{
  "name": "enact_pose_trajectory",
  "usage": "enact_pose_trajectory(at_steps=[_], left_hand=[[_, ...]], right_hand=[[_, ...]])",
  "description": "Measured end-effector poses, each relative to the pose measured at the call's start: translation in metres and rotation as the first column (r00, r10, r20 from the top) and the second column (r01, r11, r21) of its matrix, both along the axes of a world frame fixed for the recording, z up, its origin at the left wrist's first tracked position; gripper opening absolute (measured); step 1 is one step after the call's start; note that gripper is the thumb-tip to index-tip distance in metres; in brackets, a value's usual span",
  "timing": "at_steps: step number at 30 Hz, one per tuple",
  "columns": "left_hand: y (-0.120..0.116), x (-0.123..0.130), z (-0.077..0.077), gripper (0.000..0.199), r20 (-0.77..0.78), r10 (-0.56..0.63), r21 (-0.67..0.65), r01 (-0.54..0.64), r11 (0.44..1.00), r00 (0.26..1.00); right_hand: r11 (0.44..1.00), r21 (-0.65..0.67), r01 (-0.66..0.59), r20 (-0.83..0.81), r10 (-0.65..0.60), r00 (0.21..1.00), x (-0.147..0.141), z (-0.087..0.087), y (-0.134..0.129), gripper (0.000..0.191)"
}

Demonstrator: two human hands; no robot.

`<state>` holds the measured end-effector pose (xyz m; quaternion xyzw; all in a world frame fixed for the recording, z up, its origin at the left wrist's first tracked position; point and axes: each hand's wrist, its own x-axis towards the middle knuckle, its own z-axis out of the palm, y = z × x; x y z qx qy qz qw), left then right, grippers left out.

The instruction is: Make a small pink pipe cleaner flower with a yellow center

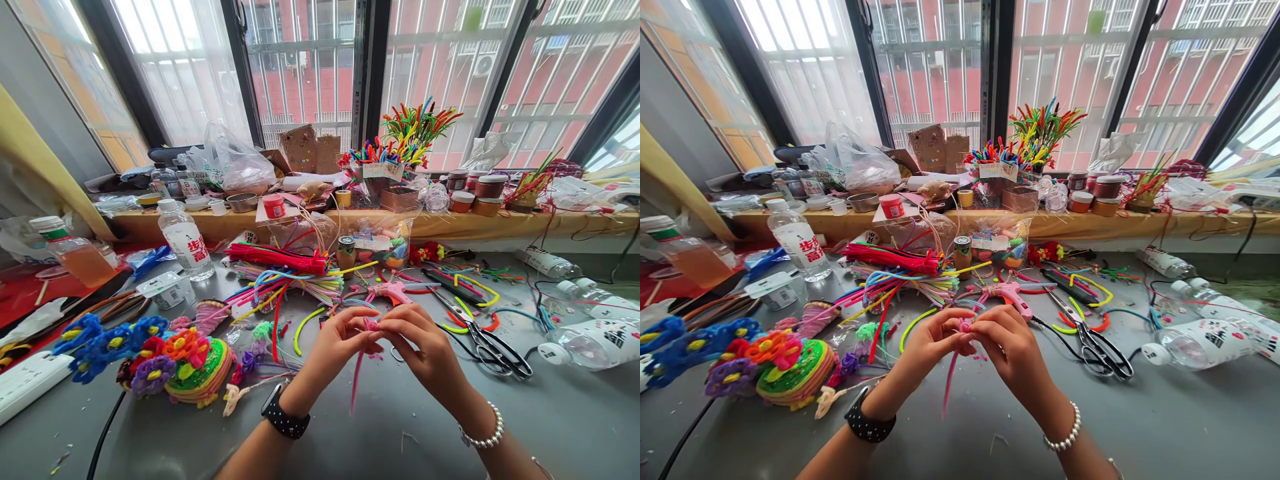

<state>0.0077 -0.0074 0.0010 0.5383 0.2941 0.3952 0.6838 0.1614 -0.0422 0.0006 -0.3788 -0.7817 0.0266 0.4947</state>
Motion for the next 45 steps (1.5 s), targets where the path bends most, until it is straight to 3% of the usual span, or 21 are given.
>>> enact_pose_trajectory(at_steps=[3, 22, 33, 45], left_hand=[[0.000, -0.001, 0.000, 0.029, -0.004, -0.003, 0.016, 0.003, 1.000, 1.000], [0.002, -0.003, 0.000, 0.030, -0.023, -0.032, 0.007, 0.032, 0.999, 0.999], [-0.002, -0.002, 0.003, 0.025, 0.012, 0.033, -0.012, -0.032, 0.999, 0.999], [-0.002, -0.003, 0.005, 0.027, 0.036, 0.013, -0.033, -0.012, 0.999, 0.999]], right_hand=[[1.000, -0.006, 0.018, 0.008, -0.018, 1.000, 0.002, 0.000, 0.000, 0.014], [0.998, 0.000, 0.061, 0.061, -0.061, 0.996, 0.005, -0.001, 0.001, 0.011], [0.986, 0.057, 0.158, 0.032, -0.160, 0.987, -0.006, -0.002, -0.003, 0.011], [0.961, 0.208, 0.185, 0.010, -0.191, 0.981, -0.010, -0.010, -0.003, 0.017]])
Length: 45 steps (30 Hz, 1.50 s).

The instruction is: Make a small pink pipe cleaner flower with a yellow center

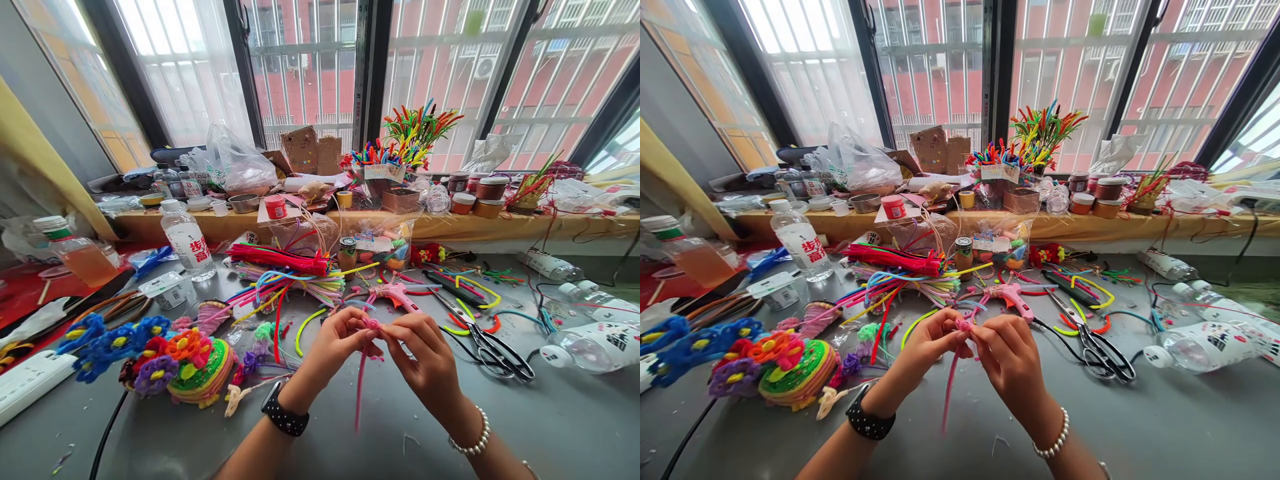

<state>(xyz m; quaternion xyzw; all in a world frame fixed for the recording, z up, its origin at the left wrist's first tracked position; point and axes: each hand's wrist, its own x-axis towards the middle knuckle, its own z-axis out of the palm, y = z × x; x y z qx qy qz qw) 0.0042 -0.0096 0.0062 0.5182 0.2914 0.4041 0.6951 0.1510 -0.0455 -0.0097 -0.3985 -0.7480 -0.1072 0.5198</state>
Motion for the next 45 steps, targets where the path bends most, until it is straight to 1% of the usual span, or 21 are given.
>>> enact_pose_trajectory(at_steps=[6, 9, 12, 18, 27, 32, 35, 38, 40, 42, 45], left_hand=[[0.003, 0.003, -0.007, 0.028, -0.009, 0.006, 0.021, -0.006, 1.000, 1.000], [0.004, 0.004, -0.011, 0.026, -0.053, 0.003, 0.075, 0.001, 0.997, 0.999], [0.003, 0.004, -0.011, 0.025, -0.089, 0.018, 0.117, -0.008, 0.993, 0.996], [0.004, 0.004, -0.010, 0.024, -0.139, 0.037, 0.123, -0.020, 0.992, 0.990], [0.003, 0.004, -0.008, 0.023, -0.127, 0.032, 0.081, -0.022, 0.996, 0.991], [0.002, 0.005, -0.007, 0.025, -0.123, 0.042, 0.058, -0.035, 0.998, 0.991], [0.002, 0.005, -0.008, 0.026, -0.131, 0.041, 0.055, -0.034, 0.998, 0.991], [0.003, 0.005, -0.010, 0.032, -0.092, 0.011, 0.017, -0.010, 1.000, 0.996], [0.004, 0.005, -0.011, 0.044, -0.057, 0.007, -0.014, -0.008, 1.000, 0.998], [0.004, 0.006, -0.011, 0.055, -0.043, 0.039, -0.024, -0.040, 0.999, 0.998], [0.004, 0.007, -0.011, 0.058, -0.062, 0.108, -0.001, -0.109, 0.994, 0.992]], right_hand=[[0.993, -0.115, -0.010, -0.012, 0.009, 1.000, 0.007, 0.004, 0.004, 0.017], [0.991, -0.129, -0.032, 0.010, 0.033, 0.999, 0.008, 0.005, 0.004, 0.019], [0.990, -0.132, -0.039, 0.019, 0.042, 0.999, 0.007, 0.004, 0.004, 0.016], [0.989, -0.146, -0.028, 0.010, 0.030, 0.999, 0.005, 0.005, 0.004, 0.014], [0.995, -0.097, 0.009, 0.057, -0.003, 0.998, 0.003, 0.001, 0.003, 0.013], [0.999, -0.014, 0.051, 0.102, -0.049, 0.994, 0.001, -0.004, 0.003, 0.015], [0.998, 0.020, 0.054, 0.115, -0.056, 0.992, 0.001, -0.004, 0.003, 0.016], [0.999, -0.017, 0.043, 0.070, -0.042, 0.997, 0.003, -0.002, 0.005, 0.014], [0.996, -0.081, 0.031, 0.032, -0.029, 0.999, 0.005, 0.000, 0.006, 0.012], [0.991, -0.136, 0.018, 0.020, -0.016, 1.000, 0.007, 0.001, 0.007, 0.013], [0.986, -0.164, 0.004, 0.040, 0.003, 0.999, 0.007, 0.000, 0.008, 0.016]])
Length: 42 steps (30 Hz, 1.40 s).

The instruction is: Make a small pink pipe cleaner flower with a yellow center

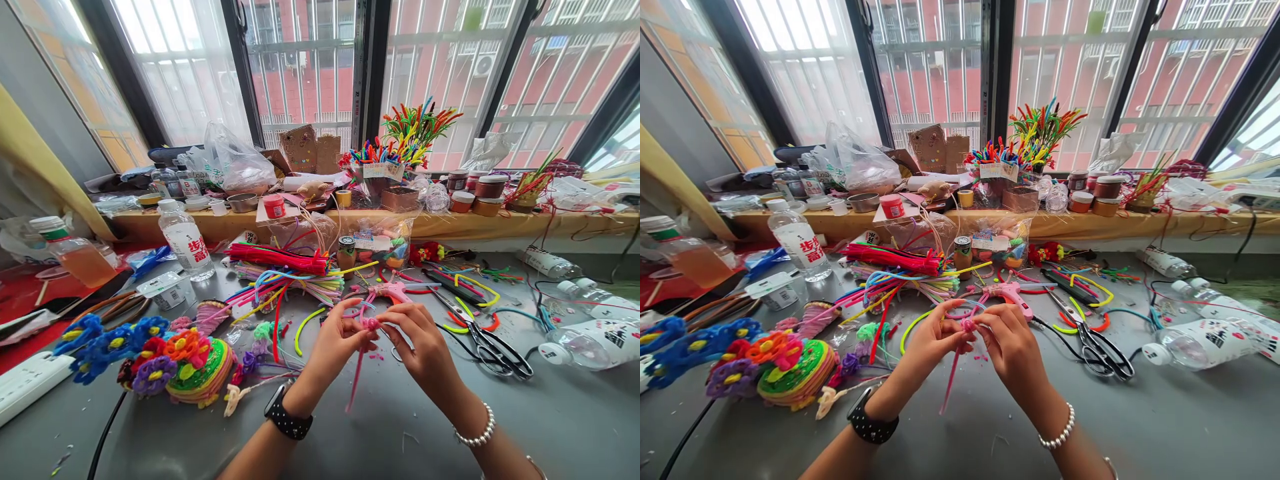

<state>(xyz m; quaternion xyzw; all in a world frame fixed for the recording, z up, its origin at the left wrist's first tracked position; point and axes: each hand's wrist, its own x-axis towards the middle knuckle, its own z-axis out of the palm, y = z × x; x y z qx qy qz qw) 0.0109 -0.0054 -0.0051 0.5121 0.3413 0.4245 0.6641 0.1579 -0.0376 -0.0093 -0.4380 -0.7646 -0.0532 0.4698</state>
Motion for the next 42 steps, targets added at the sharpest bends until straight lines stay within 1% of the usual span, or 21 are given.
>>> enact_pose_trajectory(at_steps=[3, 6, 9, 15, 24, 26, 28, 30, 33, 37, 42], left_hand=[[-0.0004, -0.0003, -0.0010, 0.058, -0.052, 0.028, 0.043, -0.026, 0.999, 0.998], [-0.0011, -0.0008, -0.0027, 0.058, -0.128, 0.023, 0.093, -0.011, 0.996, 0.991], [-0.0019, -0.0009, -0.0040, 0.056, -0.197, 0.026, 0.151, 0.004, 0.989, 0.980], [-0.0038, -0.0004, -0.0036, 0.053, -0.223, 0.036, 0.186, 0.006, 0.982, 0.974], [-0.0085, 0.0044, 0.0017, 0.053, -0.151, 0.039, 0.129, -0.020, 0.991, 0.988], [-0.0083, 0.0042, 0.0023, 0.054, -0.105, 0.026, 0.100, -0.016, 0.995, 0.994], [-0.0077, 0.0030, 0.0032, 0.055, -0.040, -0.011, 0.045, 0.013, 0.999, 0.999], [-0.0068, 0.0014, 0.0044, 0.055, 0.014, -0.050, -0.025, 0.050, 0.998, 0.999], [-0.0057, 0.0001, 0.0055, 0.057, 0.038, -0.057, -0.086, 0.060, 0.995, 0.998], [-0.0055, 0.0016, 0.0028, 0.057, 0.036, -0.007, -0.048, 0.009, 0.999, 0.999], [-0.0068, 0.0033, -0.0019, 0.054, -0.002, 0.009, 0.005, -0.009, 1.000, 1.000]], right_hand=[[1.000, 0.013, -0.005, 0.021, 0.005, 1.000, -0.0014, -0.0012, 0.0000, 0.018], [0.999, 0.042, -0.002, 0.034, 0.001, 0.999, -0.0019, -0.0018, 0.0002, 0.016], [0.999, 0.044, -0.009, 0.043, 0.007, 0.999, -0.0006, -0.0020, 0.0003, 0.012], [0.999, 0.041, -0.011, 0.072, 0.008, 0.997, 0.0008, -0.0026, -0.0010, 0.010], [0.982, 0.186, 0.028, 0.125, -0.052, 0.991, -0.0028, -0.0017, -0.0018, 0.012], [0.979, 0.201, 0.031, 0.115, -0.056, 0.992, -0.0021, -0.0028, -0.0019, 0.014], [0.981, 0.192, 0.039, 0.067, -0.052, 0.996, -0.0007, -0.0031, -0.0015, 0.014], [0.987, 0.154, 0.049, 0.003, -0.050, 0.999, 0.0010, -0.0022, -0.0008, 0.013], [0.995, 0.091, 0.051, -0.036, -0.048, 0.998, 0.0027, -0.0006, -0.0001, 0.012], [0.997, 0.066, 0.042, -0.005, -0.042, 0.999, 0.0017, -0.0006, -0.0005, 0.017], [0.998, 0.048, 0.030, 0.015, -0.030, 0.999, 0.0001, -0.0007, -0.0005, 0.011]])
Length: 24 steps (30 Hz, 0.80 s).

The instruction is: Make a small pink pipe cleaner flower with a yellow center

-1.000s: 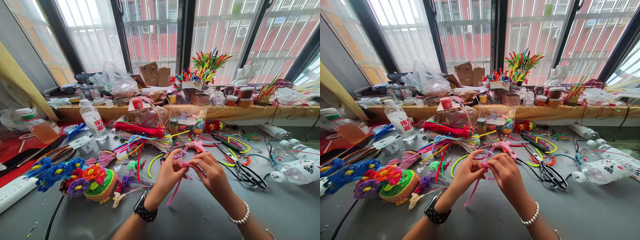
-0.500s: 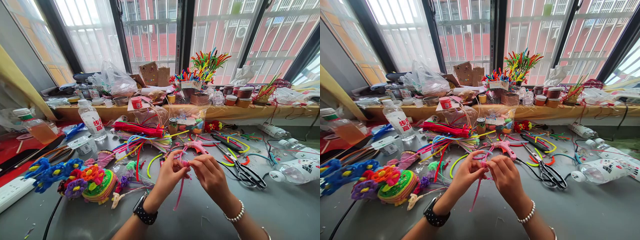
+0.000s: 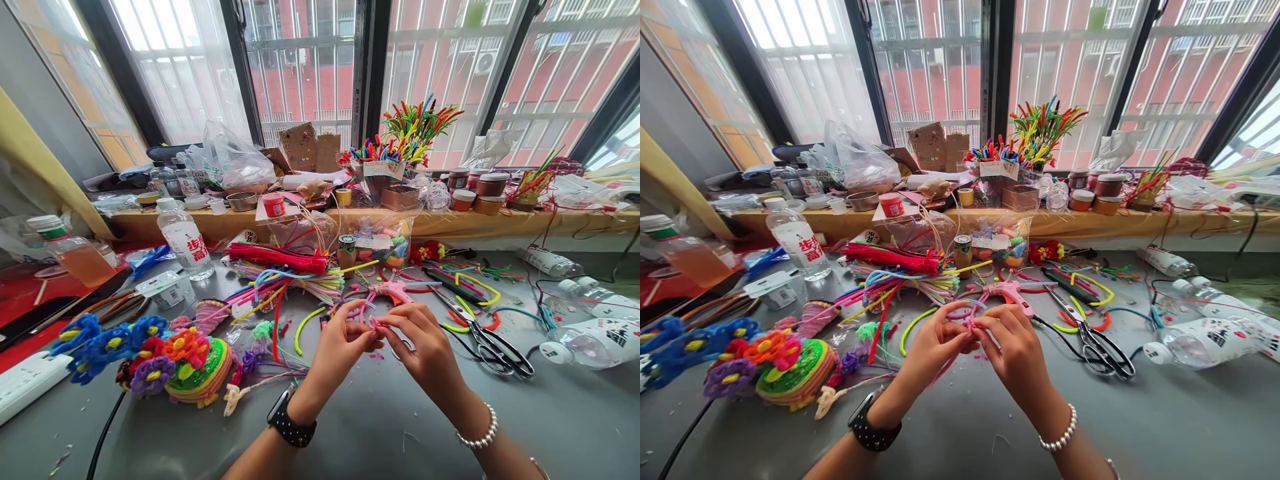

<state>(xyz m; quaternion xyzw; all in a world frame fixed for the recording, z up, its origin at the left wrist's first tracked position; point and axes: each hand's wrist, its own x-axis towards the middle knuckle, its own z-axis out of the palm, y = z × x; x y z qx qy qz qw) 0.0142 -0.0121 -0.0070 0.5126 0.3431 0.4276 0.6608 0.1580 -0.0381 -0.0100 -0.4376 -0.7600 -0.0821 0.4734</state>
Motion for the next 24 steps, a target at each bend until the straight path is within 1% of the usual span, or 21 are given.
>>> enact_pose_trajectory(at_steps=[4, 9, 12, 14, 19, 24], left_hand=[[-0.0011, 0.0003, 0.0002, 0.049, -0.015, -0.016, 0.031, 0.017, 0.999, 1.000], [-0.0003, -0.0011, 0.0010, 0.029, -0.043, -0.061, 0.062, 0.063, 0.996, 0.997], [0.0019, -0.0042, 0.0011, 0.027, -0.063, -0.138, 0.065, 0.143, 0.988, 0.988], [0.0033, -0.0060, 0.0020, 0.026, -0.070, -0.162, 0.052, 0.166, 0.985, 0.984], [0.0042, -0.0076, 0.0040, 0.025, -0.066, -0.162, 0.032, 0.164, 0.986, 0.985], [0.0037, -0.0076, 0.0011, 0.022, -0.138, -0.153, 0.059, 0.162, 0.985, 0.979]], right_hand=[[1.000, -0.011, 0.005, -0.001, -0.005, 1.000, 0.0002, 0.0010, -0.0004, 0.009], [0.998, -0.059, -0.009, -0.046, 0.007, 0.999, 0.0002, 0.0029, -0.0019, 0.008], [0.994, -0.102, -0.038, -0.070, 0.031, 0.997, 0.0005, 0.0051, -0.0022, 0.007], [0.989, -0.131, -0.062, -0.069, 0.054, 0.996, 0.0012, 0.0066, -0.0024, 0.008], [0.978, -0.179, -0.104, -0.013, 0.103, 0.995, 0.0054, 0.0089, -0.0033, 0.008], [0.976, -0.181, -0.121, 0.073, 0.136, 0.988, 0.0085, 0.0080, -0.0031, 0.007]])
